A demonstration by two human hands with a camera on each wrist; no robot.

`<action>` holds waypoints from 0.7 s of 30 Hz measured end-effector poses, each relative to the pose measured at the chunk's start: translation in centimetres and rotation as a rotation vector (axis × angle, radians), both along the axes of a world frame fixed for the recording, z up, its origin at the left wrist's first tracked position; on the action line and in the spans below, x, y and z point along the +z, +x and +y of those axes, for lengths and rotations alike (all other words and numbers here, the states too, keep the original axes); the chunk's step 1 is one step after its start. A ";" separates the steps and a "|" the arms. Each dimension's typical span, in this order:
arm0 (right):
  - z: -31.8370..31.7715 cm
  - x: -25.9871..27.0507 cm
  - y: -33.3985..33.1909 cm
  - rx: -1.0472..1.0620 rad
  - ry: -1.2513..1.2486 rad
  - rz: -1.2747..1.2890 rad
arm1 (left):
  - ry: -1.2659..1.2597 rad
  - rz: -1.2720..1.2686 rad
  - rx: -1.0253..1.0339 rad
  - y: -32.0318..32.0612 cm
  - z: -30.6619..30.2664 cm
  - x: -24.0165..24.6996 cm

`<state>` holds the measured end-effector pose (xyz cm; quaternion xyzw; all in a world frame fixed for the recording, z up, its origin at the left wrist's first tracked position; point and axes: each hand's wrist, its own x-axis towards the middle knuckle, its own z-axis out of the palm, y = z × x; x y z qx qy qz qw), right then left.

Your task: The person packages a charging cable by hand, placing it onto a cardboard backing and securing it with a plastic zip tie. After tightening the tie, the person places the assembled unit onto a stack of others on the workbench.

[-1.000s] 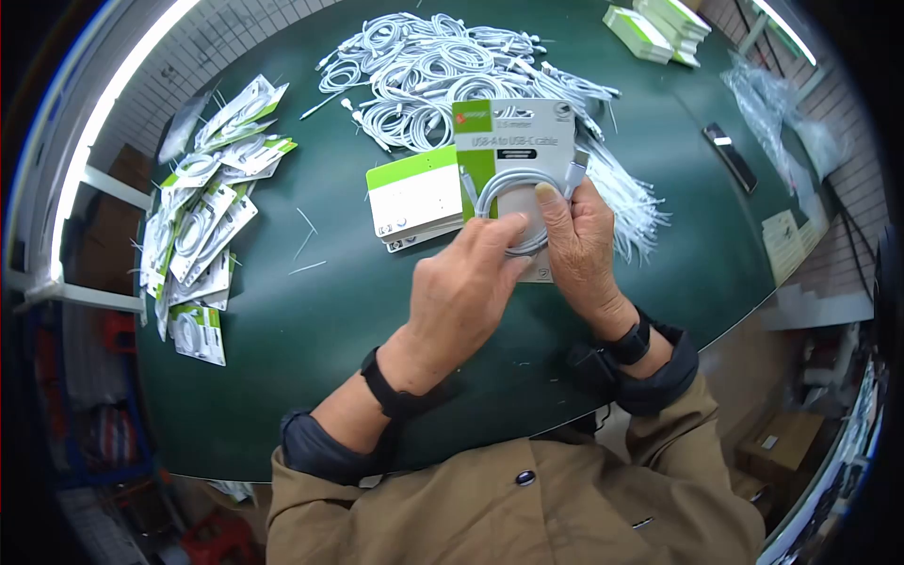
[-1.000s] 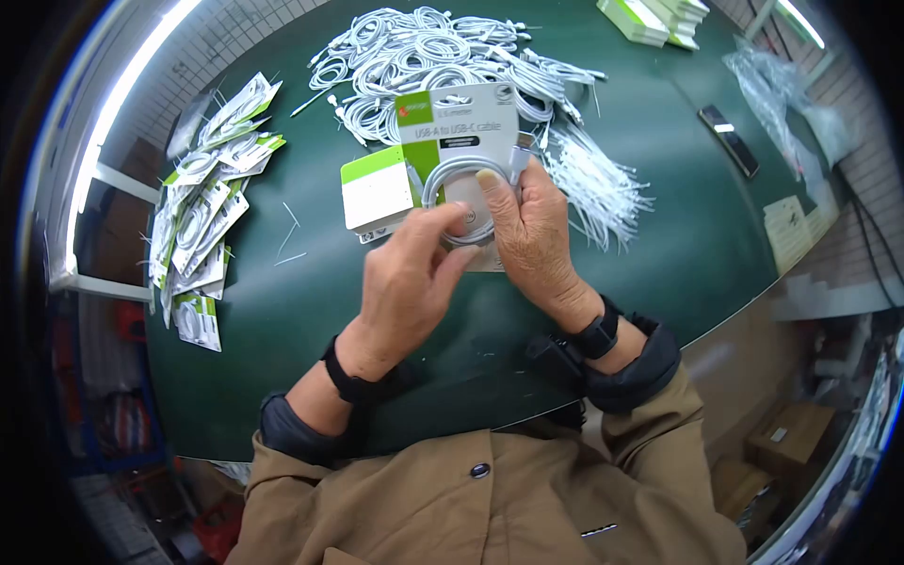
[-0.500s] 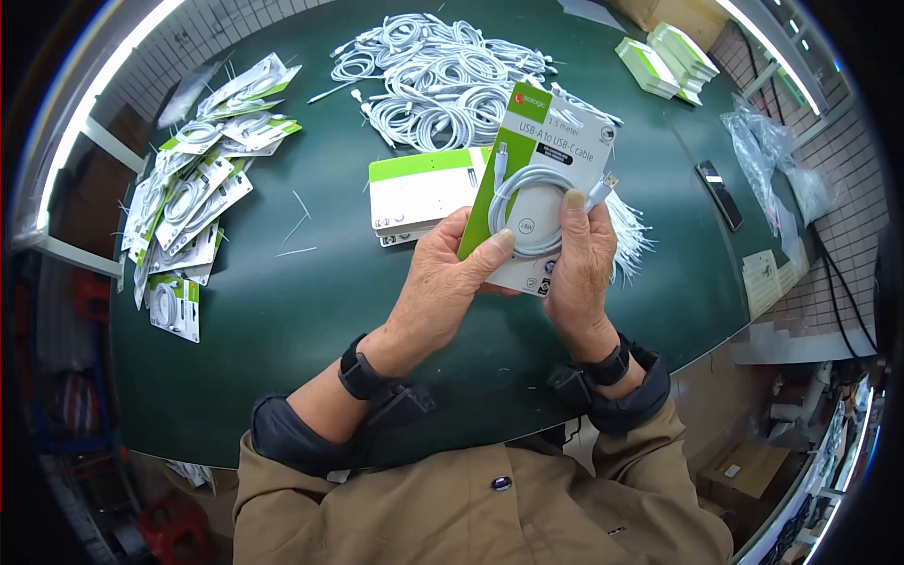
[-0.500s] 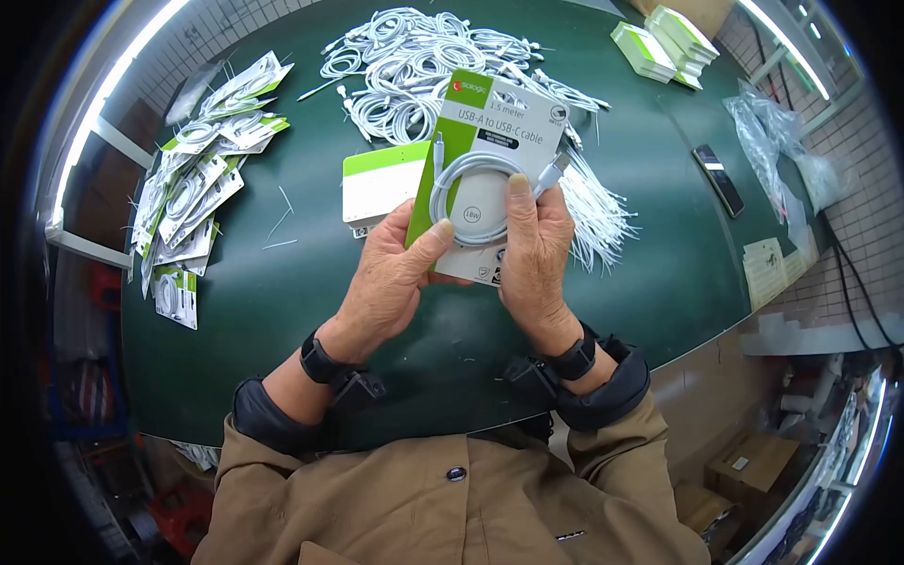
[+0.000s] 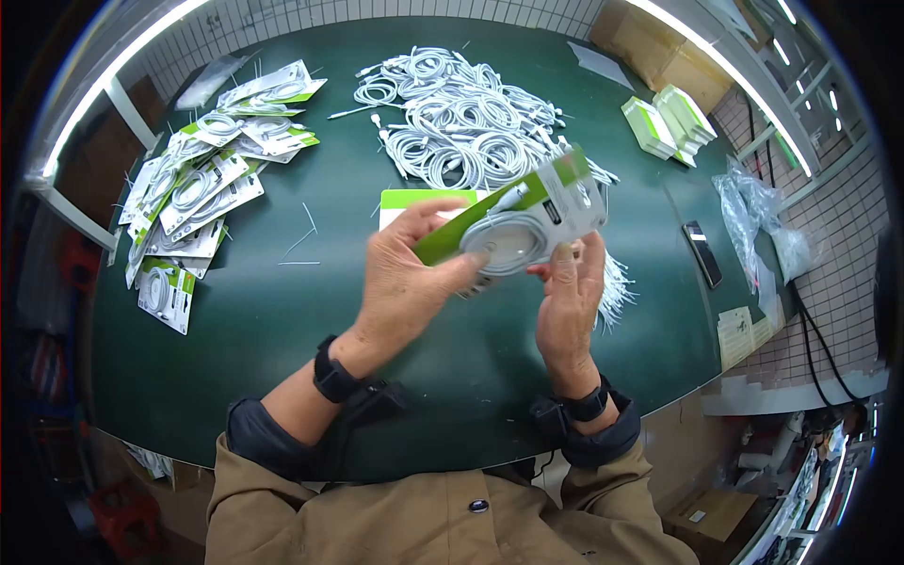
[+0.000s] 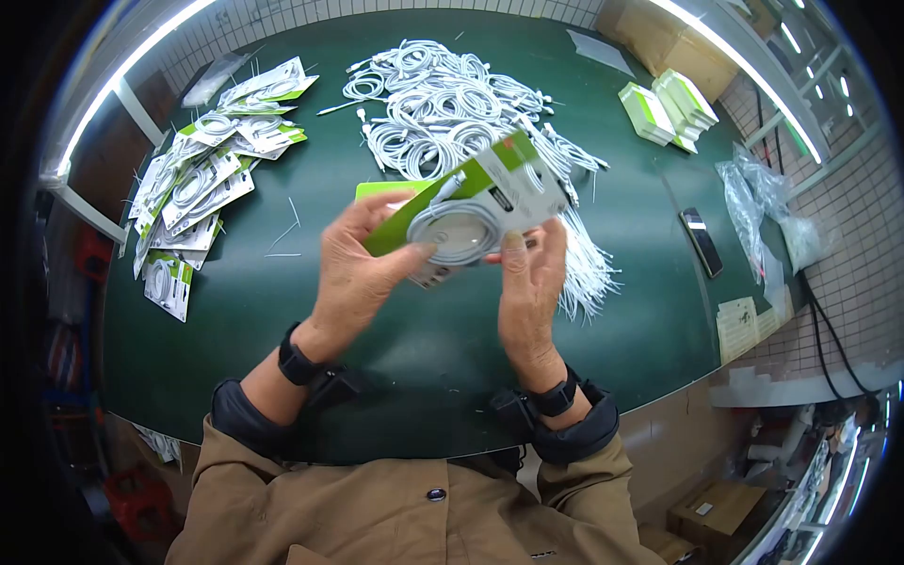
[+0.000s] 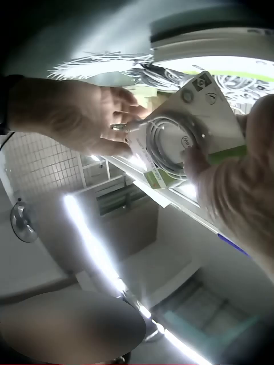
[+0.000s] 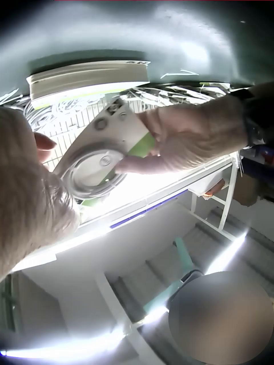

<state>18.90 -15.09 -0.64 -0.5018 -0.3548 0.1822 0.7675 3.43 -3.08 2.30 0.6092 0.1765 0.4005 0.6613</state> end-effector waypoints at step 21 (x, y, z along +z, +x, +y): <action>0.2 2.8 -1.2 0.217 -0.091 -0.243 | 0.890 0.237 0.259 -1.9 2.6 2.9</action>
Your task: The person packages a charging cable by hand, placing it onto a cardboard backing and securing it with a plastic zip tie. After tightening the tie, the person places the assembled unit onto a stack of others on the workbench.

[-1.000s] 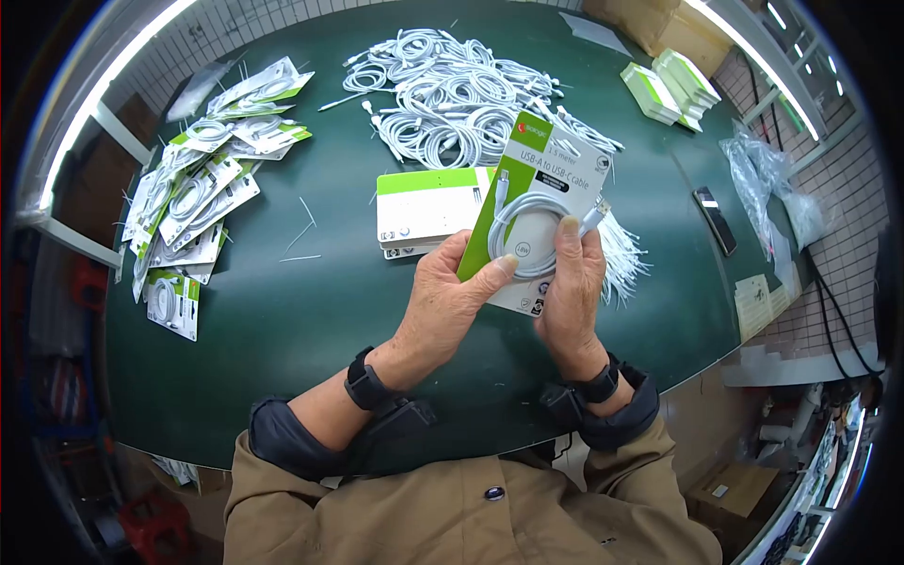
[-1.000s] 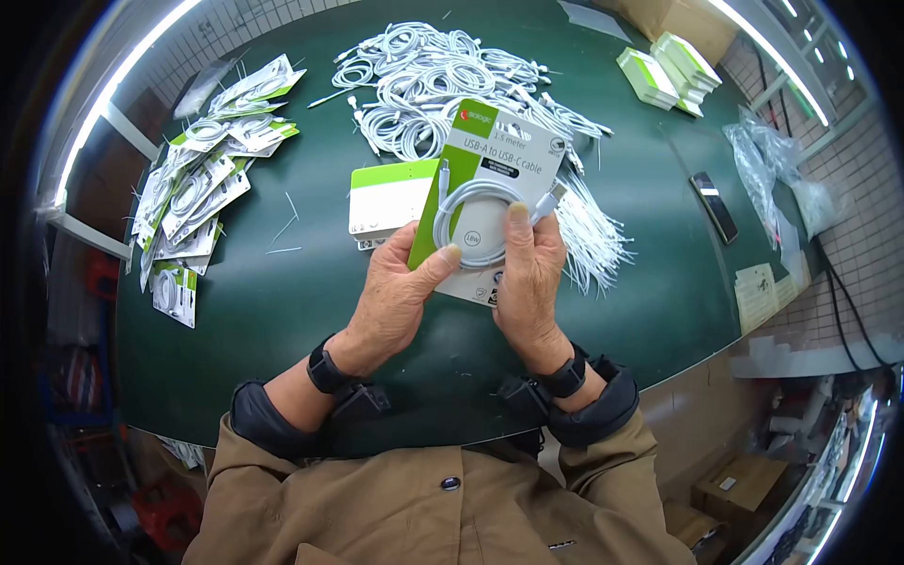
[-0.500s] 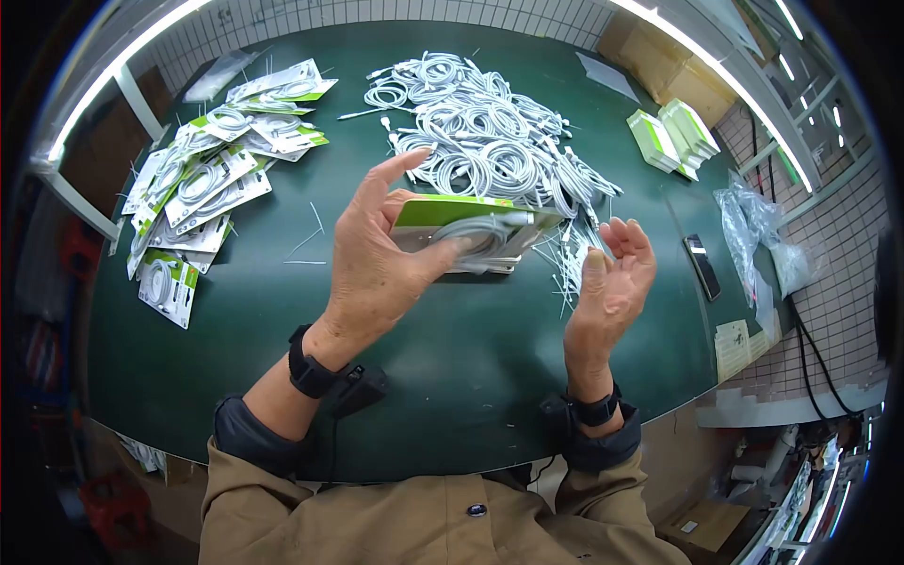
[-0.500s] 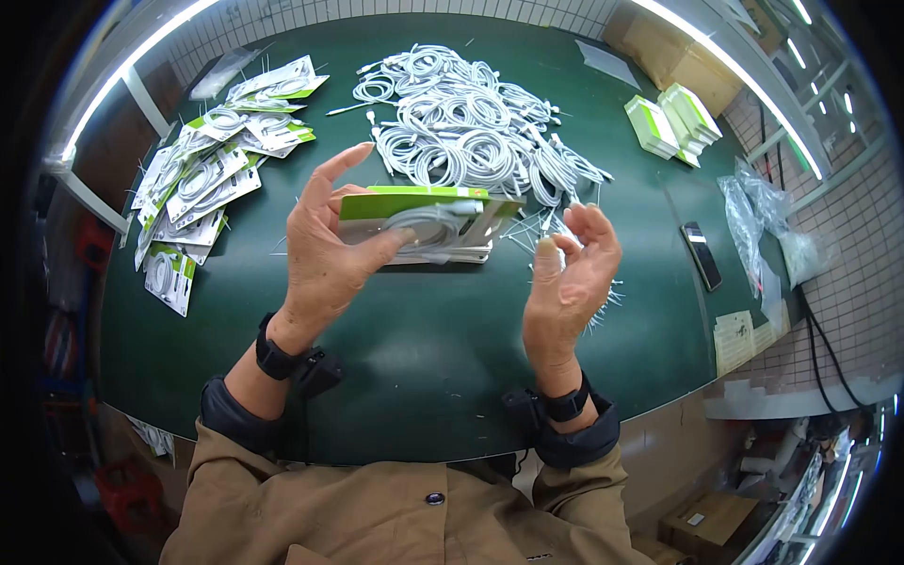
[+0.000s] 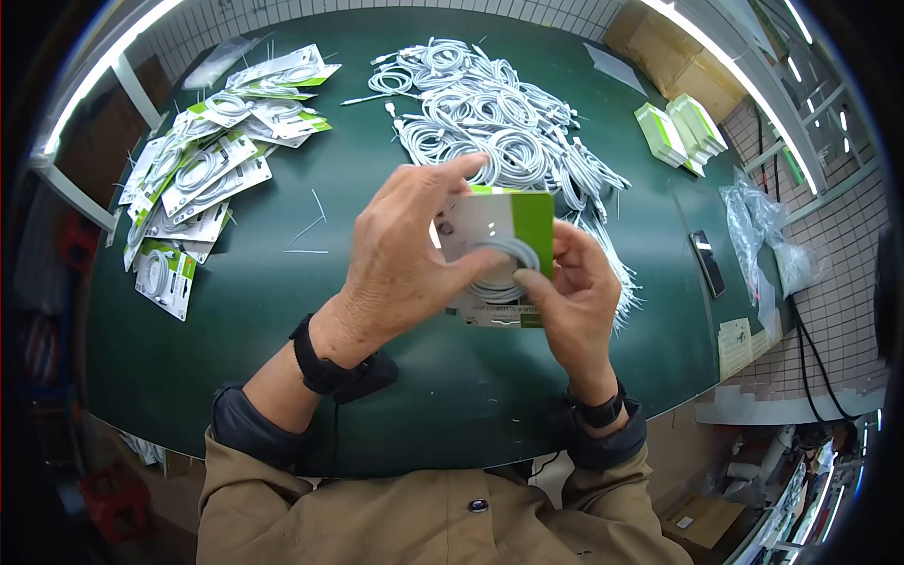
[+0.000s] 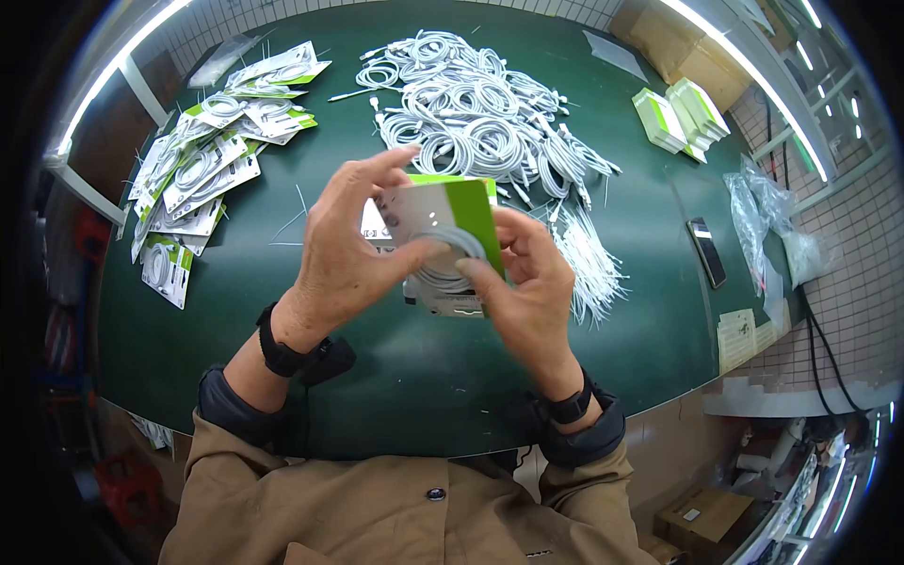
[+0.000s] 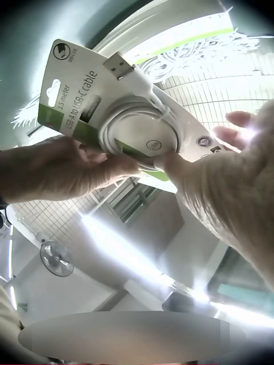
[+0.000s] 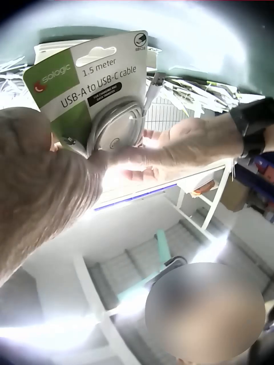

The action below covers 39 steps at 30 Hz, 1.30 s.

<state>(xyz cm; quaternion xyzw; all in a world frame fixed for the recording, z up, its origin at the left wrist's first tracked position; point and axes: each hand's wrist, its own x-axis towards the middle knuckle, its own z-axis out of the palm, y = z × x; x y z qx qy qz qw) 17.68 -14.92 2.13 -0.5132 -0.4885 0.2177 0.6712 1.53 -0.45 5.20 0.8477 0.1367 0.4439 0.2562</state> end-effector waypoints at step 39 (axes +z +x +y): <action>1.1 -4.2 0.0 -0.460 0.127 -0.460 | -0.758 0.122 -0.178 1.3 -3.4 -2.5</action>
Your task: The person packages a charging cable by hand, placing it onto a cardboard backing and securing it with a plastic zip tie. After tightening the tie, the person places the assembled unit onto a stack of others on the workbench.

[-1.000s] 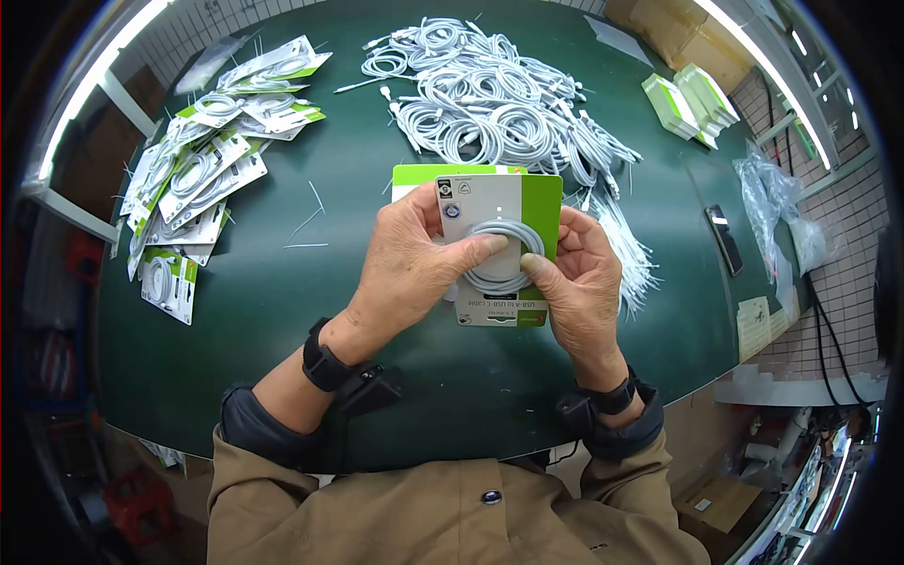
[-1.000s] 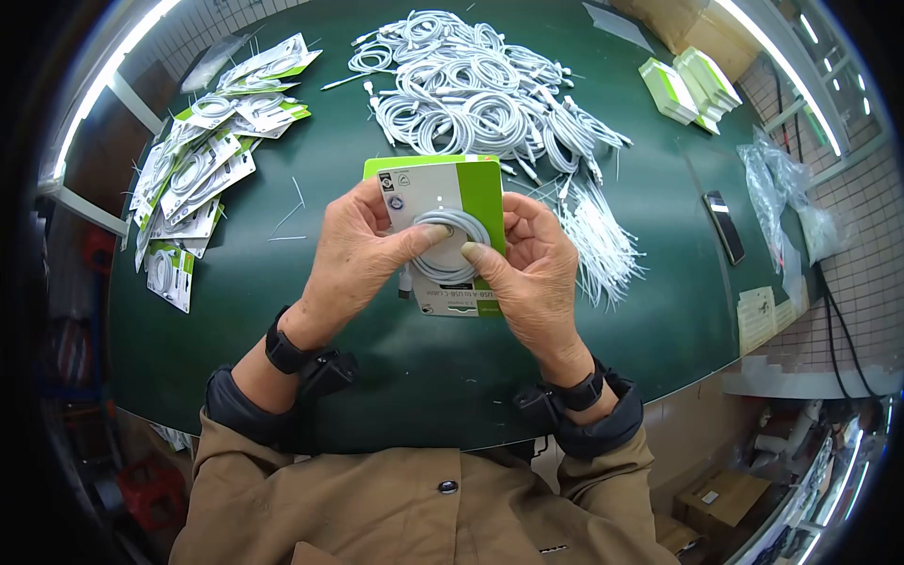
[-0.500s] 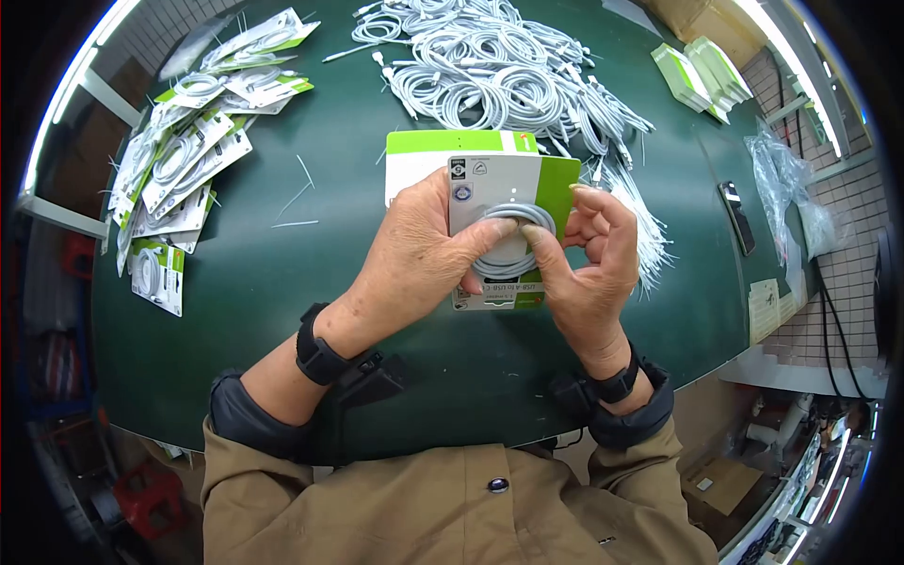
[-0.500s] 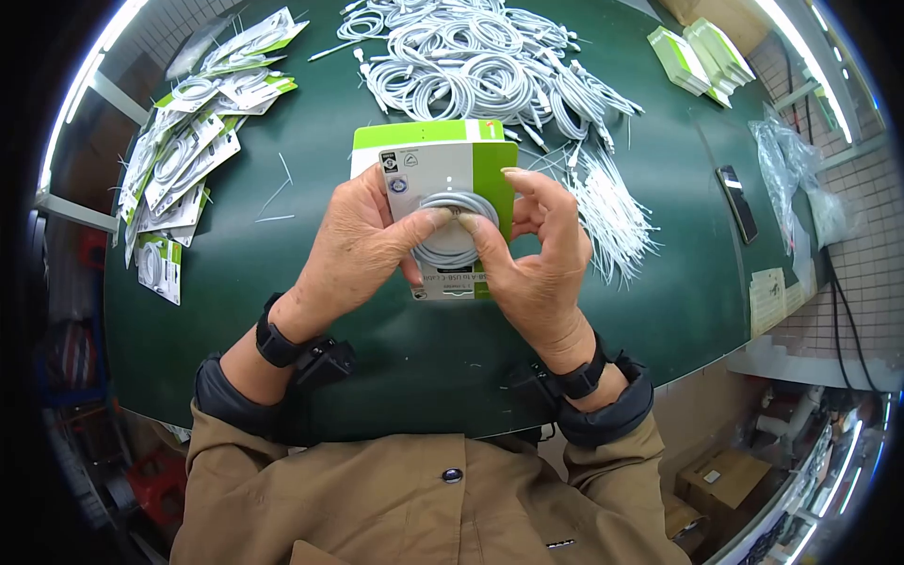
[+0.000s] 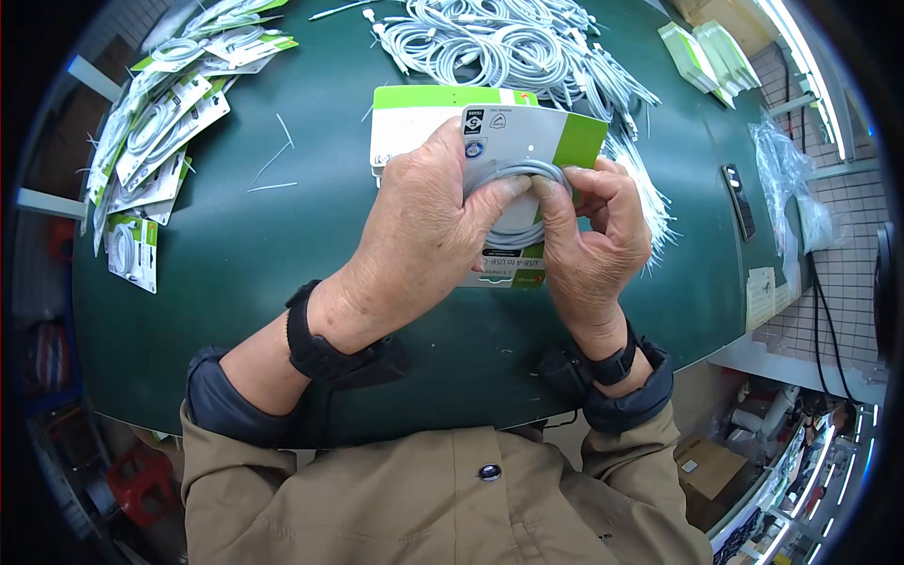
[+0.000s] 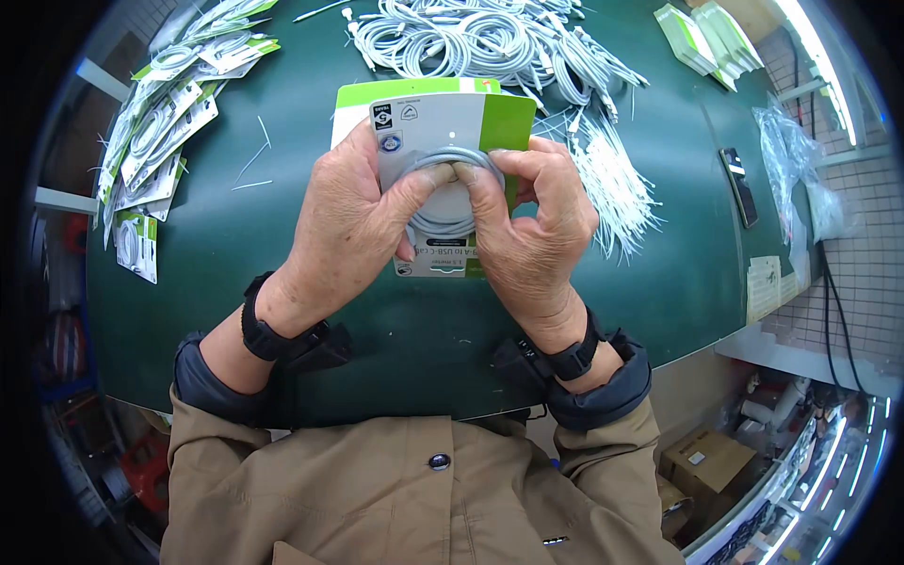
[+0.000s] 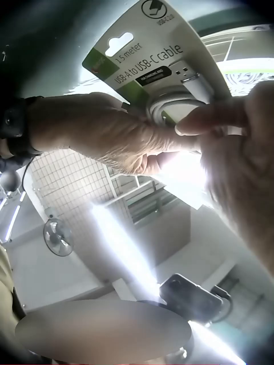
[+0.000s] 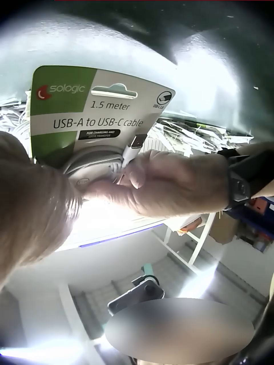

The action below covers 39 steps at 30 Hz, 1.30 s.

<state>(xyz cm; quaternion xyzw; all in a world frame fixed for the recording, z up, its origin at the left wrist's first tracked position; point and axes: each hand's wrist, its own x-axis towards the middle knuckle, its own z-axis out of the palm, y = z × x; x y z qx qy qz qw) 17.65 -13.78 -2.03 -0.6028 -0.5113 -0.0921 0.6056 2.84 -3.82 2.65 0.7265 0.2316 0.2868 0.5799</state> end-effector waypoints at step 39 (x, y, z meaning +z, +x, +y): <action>-1.3 -0.6 9.5 -0.263 -0.919 -0.117 | -0.047 -0.334 0.065 -1.9 3.3 3.3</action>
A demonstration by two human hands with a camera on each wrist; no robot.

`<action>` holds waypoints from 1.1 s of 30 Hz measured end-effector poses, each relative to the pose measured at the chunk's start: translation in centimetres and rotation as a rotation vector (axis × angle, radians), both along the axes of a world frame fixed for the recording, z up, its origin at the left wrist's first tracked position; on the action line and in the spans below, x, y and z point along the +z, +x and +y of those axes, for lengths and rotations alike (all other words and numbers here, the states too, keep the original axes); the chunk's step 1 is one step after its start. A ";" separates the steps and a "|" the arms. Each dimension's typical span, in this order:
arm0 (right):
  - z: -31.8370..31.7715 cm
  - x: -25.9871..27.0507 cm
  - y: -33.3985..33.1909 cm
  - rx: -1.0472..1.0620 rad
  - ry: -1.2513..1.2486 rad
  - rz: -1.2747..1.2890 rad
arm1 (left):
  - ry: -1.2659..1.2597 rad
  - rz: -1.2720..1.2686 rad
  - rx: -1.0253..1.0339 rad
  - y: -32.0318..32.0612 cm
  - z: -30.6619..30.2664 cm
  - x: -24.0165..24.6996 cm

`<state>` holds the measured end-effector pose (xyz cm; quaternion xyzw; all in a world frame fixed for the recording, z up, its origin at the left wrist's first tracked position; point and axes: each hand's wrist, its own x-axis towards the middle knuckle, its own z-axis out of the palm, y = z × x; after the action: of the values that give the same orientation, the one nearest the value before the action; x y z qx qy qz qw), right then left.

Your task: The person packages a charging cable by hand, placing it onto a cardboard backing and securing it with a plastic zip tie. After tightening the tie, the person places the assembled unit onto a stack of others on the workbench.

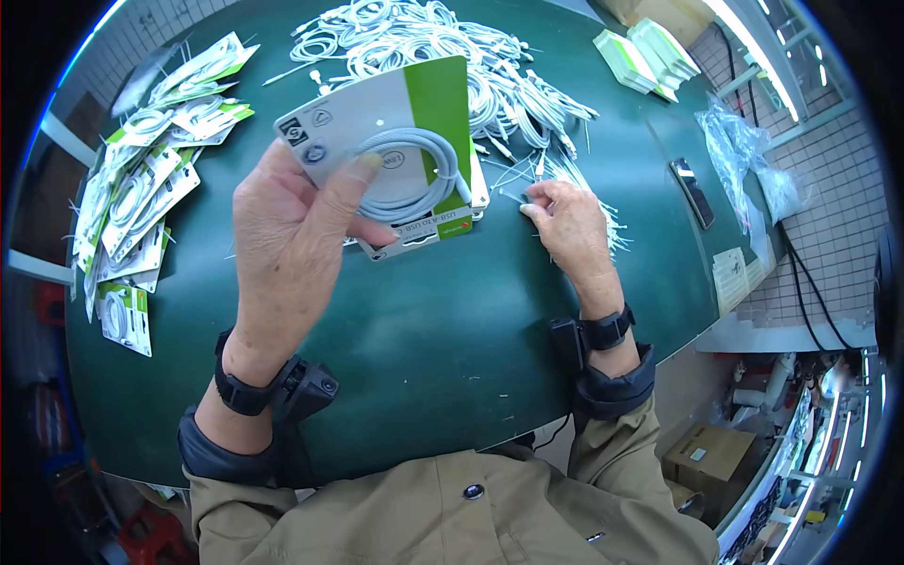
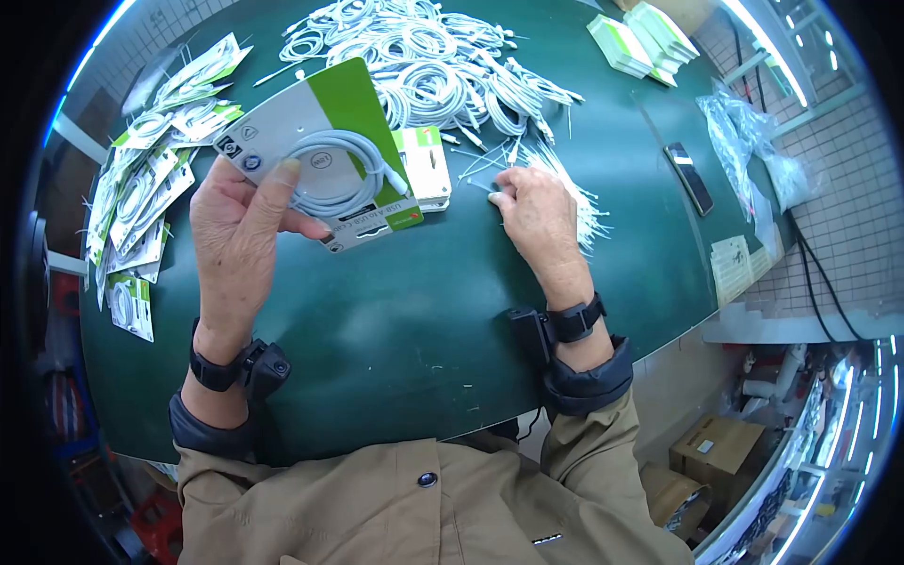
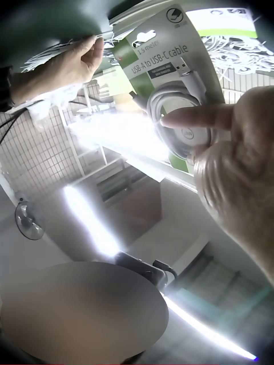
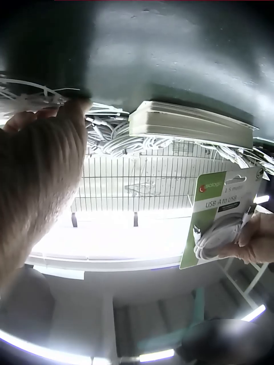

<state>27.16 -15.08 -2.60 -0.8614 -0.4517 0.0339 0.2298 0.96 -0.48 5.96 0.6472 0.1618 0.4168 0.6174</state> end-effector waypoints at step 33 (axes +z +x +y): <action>-0.3 2.4 -3.8 0.168 0.655 0.789 | 0.976 0.075 -0.026 -0.9 -0.3 -3.2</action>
<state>23.37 -15.39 -0.24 -0.6270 -0.3850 0.2312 0.6365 0.11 -0.73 2.76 0.8776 -0.0385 0.4125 0.2410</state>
